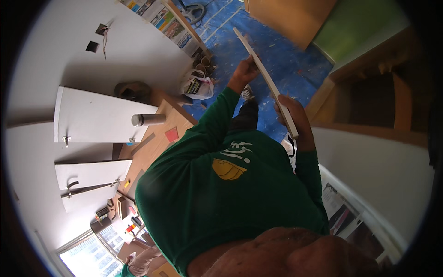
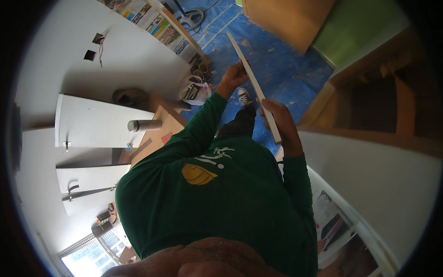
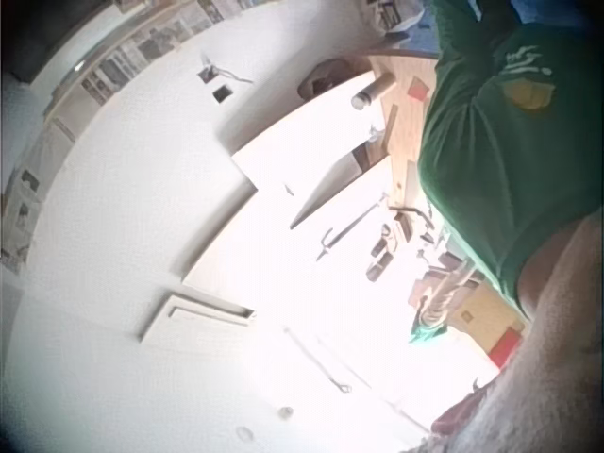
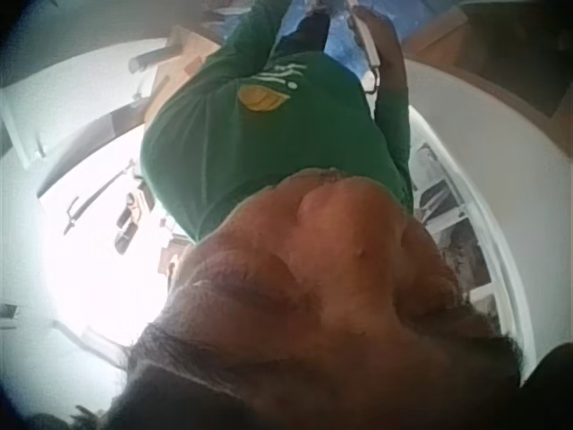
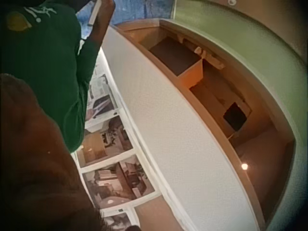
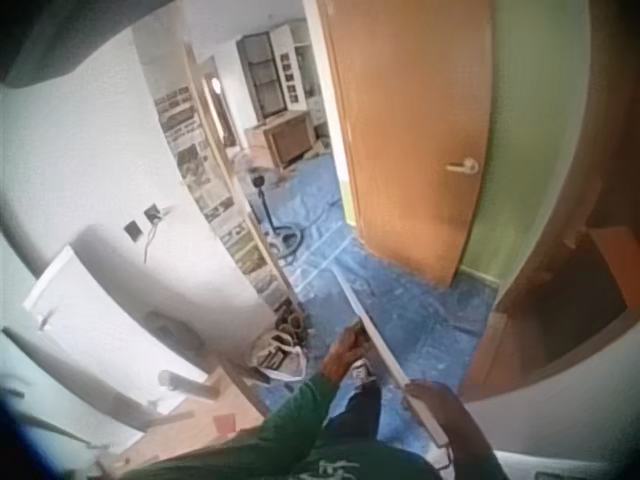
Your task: The person assembles a wooden cabinet by fitting a long trim piece into a groove on a panel. They use a hammer to tap the trim into place and then use a pry bar to adjust the fit. The person works on the cabinet while it is lying on a blue protective sheet on the floor.
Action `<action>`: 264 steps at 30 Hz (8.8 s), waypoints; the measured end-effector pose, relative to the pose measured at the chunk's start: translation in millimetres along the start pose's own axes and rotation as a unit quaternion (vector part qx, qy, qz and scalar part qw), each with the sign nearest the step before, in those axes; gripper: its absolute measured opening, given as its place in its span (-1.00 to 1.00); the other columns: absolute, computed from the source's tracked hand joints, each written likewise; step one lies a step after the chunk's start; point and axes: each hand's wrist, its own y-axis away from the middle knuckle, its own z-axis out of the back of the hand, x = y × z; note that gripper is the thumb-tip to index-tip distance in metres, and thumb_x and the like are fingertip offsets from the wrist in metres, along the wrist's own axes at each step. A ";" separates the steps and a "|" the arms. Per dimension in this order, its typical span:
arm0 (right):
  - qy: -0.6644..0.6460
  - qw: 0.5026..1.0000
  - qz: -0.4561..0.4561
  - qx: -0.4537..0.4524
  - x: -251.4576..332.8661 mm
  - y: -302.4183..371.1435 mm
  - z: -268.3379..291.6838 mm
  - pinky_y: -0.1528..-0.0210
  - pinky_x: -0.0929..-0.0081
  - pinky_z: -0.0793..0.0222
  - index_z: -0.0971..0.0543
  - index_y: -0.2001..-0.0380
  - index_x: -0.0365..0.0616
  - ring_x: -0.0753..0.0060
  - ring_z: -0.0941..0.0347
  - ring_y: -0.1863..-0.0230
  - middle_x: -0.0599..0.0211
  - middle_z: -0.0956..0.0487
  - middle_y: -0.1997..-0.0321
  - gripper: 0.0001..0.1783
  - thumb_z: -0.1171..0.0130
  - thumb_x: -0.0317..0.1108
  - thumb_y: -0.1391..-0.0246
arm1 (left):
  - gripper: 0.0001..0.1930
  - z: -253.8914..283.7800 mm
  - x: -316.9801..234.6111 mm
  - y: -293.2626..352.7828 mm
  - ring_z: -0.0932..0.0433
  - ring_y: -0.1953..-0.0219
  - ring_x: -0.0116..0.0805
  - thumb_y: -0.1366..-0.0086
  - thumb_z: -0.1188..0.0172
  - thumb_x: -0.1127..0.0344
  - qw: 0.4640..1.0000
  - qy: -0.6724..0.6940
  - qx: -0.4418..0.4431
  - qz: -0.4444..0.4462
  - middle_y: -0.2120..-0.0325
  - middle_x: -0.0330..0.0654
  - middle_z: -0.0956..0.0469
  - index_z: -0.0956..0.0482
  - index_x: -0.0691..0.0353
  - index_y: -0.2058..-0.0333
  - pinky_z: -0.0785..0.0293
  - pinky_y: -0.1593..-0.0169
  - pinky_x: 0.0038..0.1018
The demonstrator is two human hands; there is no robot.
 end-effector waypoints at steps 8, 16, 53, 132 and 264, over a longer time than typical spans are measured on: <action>-0.151 0.988 -0.008 0.042 114.7 -132.3 -59.0 0.57 0.71 -0.13 -0.50 -0.04 -0.22 0.75 -0.25 0.53 0.47 -0.47 0.35 -0.48 -0.23 0.04 -0.32 | -0.74 42.3 -68.0 -149.5 -0.50 0.15 -0.22 -0.62 0.12 0.25 0.983 0.180 -0.004 0.021 0.18 -0.05 -0.49 -0.42 0.33 -0.02 -0.55 0.01 -0.26; -0.159 0.986 0.003 0.054 211.1 -242.6 -69.6 0.59 0.65 -0.10 -0.52 0.17 -0.10 0.70 -0.28 0.57 0.45 -0.50 0.38 -0.55 -0.26 0.09 -0.30 | -0.73 -0.1 -140.6 -248.8 -0.49 0.15 -0.18 -0.62 0.16 0.29 0.985 0.163 -0.060 0.010 0.19 -0.03 -0.48 -0.40 0.36 -0.05 -0.54 -0.03 -0.24; 0.469 0.792 0.022 0.390 514.5 -744.4 11.0 0.30 0.46 -0.42 -0.58 0.16 -0.22 0.57 -0.47 0.40 0.38 -0.58 0.44 -0.65 -0.18 -0.09 -0.33 | -0.64 -32.8 -498.3 -436.8 -0.57 0.10 -0.32 -0.54 -0.10 0.09 0.856 -0.083 -0.299 -0.415 0.11 -0.23 -0.52 -0.49 0.27 -0.08 -0.56 -0.02 -0.33; 0.547 0.605 -0.085 0.572 508.5 -1187.0 -783.9 0.48 0.68 -0.18 -0.59 0.17 -0.20 0.73 -0.30 0.55 0.53 -0.47 0.53 -0.64 -0.11 -0.09 -0.35 | -0.48 165.7 -769.1 -253.5 -0.60 0.12 -0.39 -0.54 -0.12 0.08 0.470 0.144 -0.705 -0.511 0.04 -0.13 -0.60 -0.38 0.38 -0.25 -0.57 0.05 -0.44; 0.660 0.690 0.074 0.287 217.9 -1580.4 -1311.9 0.50 0.44 -0.20 -0.57 0.29 -0.23 0.57 -0.25 0.56 0.38 -0.41 0.57 -0.81 -0.38 -0.37 -0.17 | -0.54 1011.3 -1462.4 -300.2 -0.38 -0.27 -0.04 -0.60 0.08 0.01 0.614 0.236 -0.647 -0.385 -0.28 0.01 -0.31 -0.22 0.12 -0.30 -0.37 -0.27 0.06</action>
